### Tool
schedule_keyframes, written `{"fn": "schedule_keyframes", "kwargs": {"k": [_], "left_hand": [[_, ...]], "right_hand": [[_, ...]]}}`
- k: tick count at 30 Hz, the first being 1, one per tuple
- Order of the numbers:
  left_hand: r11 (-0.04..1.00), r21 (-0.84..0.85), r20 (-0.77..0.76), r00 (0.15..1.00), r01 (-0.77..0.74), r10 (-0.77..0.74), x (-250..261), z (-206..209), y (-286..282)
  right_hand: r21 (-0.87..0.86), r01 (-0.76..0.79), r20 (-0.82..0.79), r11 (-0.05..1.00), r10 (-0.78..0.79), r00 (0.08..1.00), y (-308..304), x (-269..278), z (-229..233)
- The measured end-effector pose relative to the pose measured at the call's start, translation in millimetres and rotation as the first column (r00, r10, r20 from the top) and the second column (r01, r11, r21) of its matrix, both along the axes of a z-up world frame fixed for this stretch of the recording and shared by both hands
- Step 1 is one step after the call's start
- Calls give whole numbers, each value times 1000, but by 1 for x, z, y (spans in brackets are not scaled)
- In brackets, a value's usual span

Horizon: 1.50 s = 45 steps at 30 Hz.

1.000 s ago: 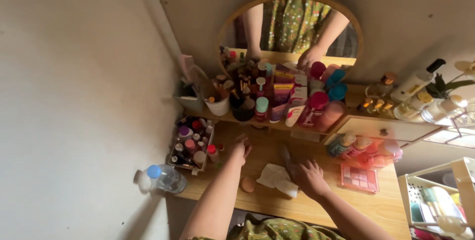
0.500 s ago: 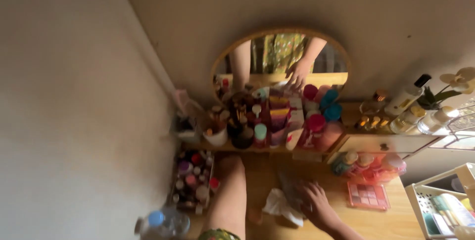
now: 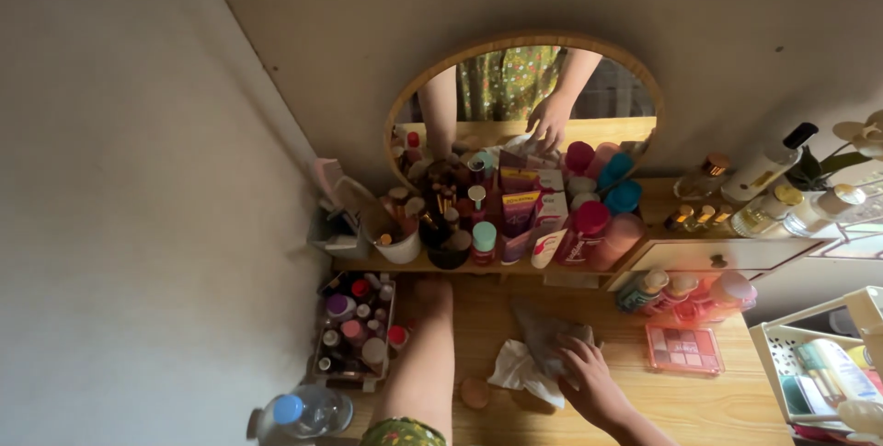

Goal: The person wipes a wooden vanity table with a cloth, then picks up and inspects several cosmetic containers, opening and closing them before placing them back. The person also moves a plastic organizer tray and a water bottle on the table.

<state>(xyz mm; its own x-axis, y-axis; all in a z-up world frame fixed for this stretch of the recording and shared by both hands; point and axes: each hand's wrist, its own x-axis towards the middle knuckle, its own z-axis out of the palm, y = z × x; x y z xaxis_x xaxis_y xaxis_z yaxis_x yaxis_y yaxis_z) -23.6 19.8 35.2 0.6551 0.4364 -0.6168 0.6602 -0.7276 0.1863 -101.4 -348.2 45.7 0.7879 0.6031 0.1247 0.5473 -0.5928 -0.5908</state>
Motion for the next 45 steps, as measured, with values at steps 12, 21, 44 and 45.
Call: {"fn": "schedule_keyframes", "kwargs": {"k": [12,21,44,45], "left_hand": [[828,22,-189,816,560,-547,-50,-24,-114],[767,191,-290,782,612,-552,-96,-42,-129],[305,-945,242,878,117,414,-13,-21,-266],[300,-946,240,889,124,390,-8,-27,-282]], "right_hand": [[-27,-314,37,949,315,948,43,9,10],[-229,-451,-79,862,446,892,47,13,-5],[488,798,-750,354,-296,591,-100,50,-48],[486,808,-751,334,-313,582,-117,43,-44]]}}
